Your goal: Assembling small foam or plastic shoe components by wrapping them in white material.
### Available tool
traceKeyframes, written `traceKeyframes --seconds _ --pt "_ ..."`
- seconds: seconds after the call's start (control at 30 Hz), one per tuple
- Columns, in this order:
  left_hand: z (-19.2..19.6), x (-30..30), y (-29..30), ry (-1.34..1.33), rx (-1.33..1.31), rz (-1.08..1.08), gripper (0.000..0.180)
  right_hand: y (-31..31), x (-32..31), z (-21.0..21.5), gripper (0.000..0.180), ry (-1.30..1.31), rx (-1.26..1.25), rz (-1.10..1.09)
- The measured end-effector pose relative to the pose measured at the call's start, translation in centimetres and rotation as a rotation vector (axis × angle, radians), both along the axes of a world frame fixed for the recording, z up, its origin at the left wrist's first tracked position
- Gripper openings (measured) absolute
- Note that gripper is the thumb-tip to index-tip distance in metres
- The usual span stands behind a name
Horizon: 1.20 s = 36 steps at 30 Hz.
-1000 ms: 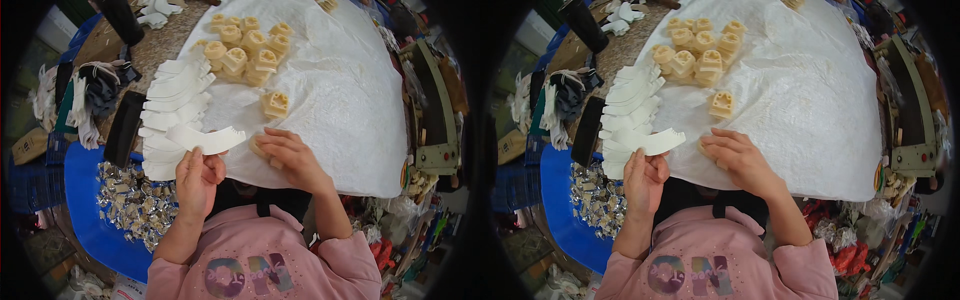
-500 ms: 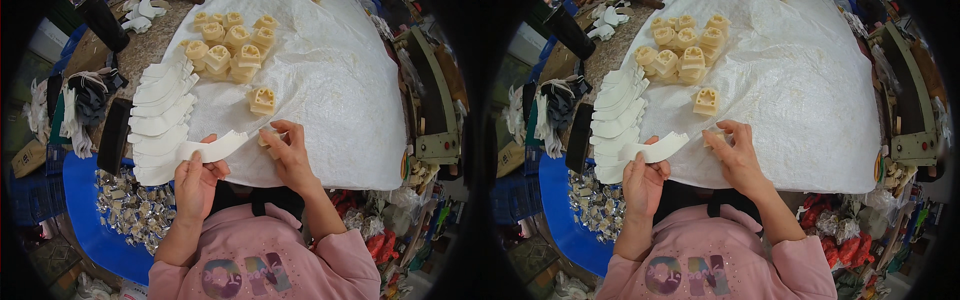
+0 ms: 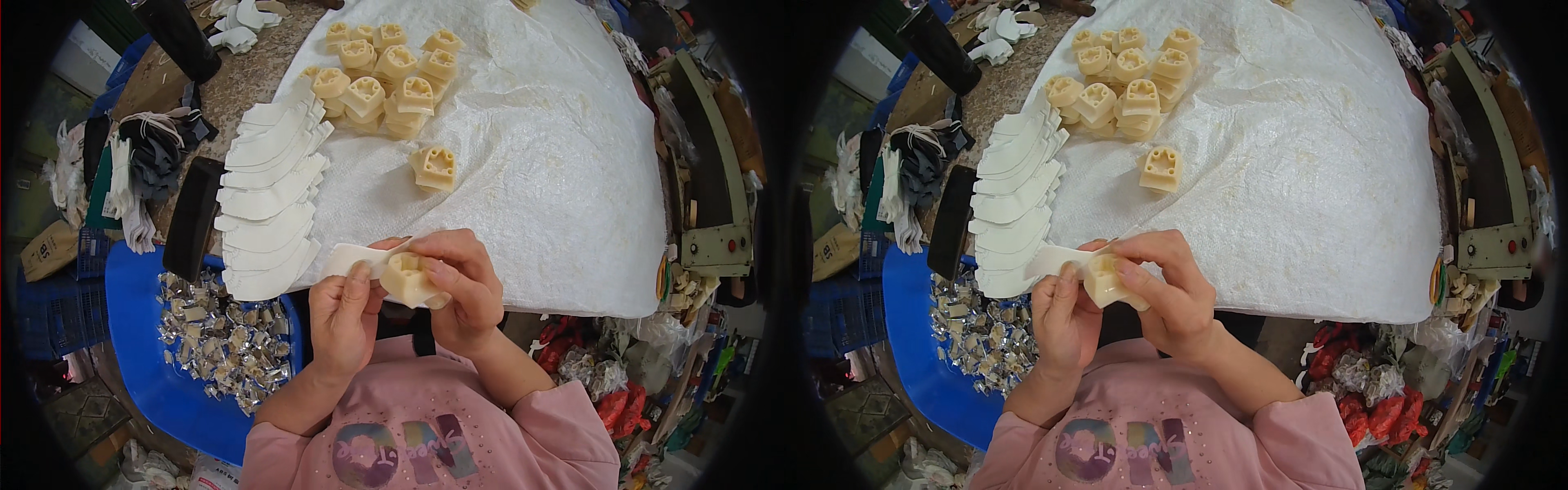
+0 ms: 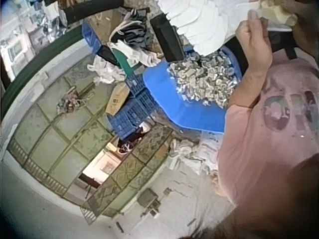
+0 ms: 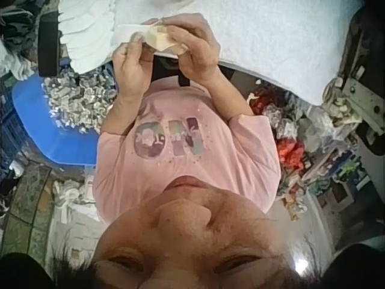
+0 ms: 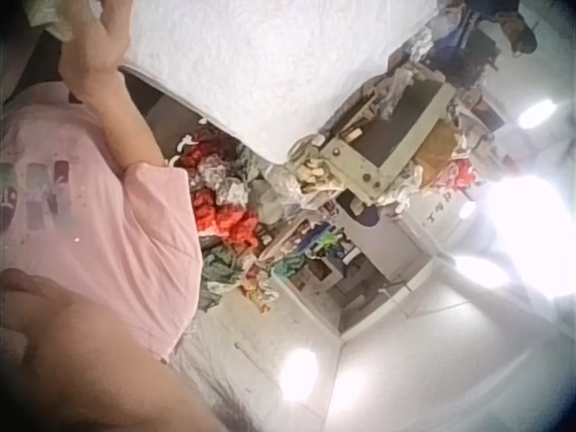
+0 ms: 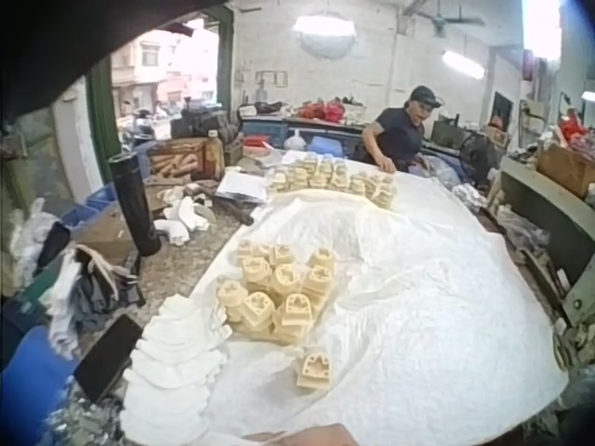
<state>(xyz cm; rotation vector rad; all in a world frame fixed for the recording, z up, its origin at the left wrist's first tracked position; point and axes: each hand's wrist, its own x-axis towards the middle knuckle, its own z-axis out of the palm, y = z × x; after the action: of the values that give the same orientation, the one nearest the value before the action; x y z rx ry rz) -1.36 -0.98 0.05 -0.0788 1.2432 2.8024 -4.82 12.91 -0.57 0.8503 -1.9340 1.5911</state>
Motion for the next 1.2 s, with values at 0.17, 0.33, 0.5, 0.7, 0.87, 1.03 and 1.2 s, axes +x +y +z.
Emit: traceKeyframes --seconds 0.17,0.33,0.5,0.7,0.87,1.03,1.2 --pt "0.6 0.2 0.2 -0.009 -0.098 -0.019 0.036 0.1 0.0 -0.4 0.047 0.103 0.000 -0.015" --pt "0.6 0.4 0.3 0.008 -0.186 -0.019 0.038 0.3 -0.1 -0.2 0.045 0.095 0.024 -0.025" --pt "0.5 0.7 0.5 0.003 -0.295 -0.036 0.040 0.4 -0.3 -0.6 0.041 0.106 0.090 -0.060" --pt "-0.2 0.5 0.5 0.129 -0.552 0.085 0.036 0.3 -0.7 -0.7 0.038 0.197 0.272 -0.222" --pt "0.8 -0.9 -0.1 0.299 -0.770 0.246 0.030 0.8 -0.9 -0.7 0.038 0.220 0.261 -0.248" --pt "1.1 -0.5 -1.3 0.243 -0.983 0.218 0.020 0.6 0.2 2.6 0.030 0.138 0.585 -0.292" --pt "0.2 -0.5 -1.0 0.329 -1.057 0.215 0.017 0.7 0.4 2.6 0.024 0.044 0.699 -0.237"
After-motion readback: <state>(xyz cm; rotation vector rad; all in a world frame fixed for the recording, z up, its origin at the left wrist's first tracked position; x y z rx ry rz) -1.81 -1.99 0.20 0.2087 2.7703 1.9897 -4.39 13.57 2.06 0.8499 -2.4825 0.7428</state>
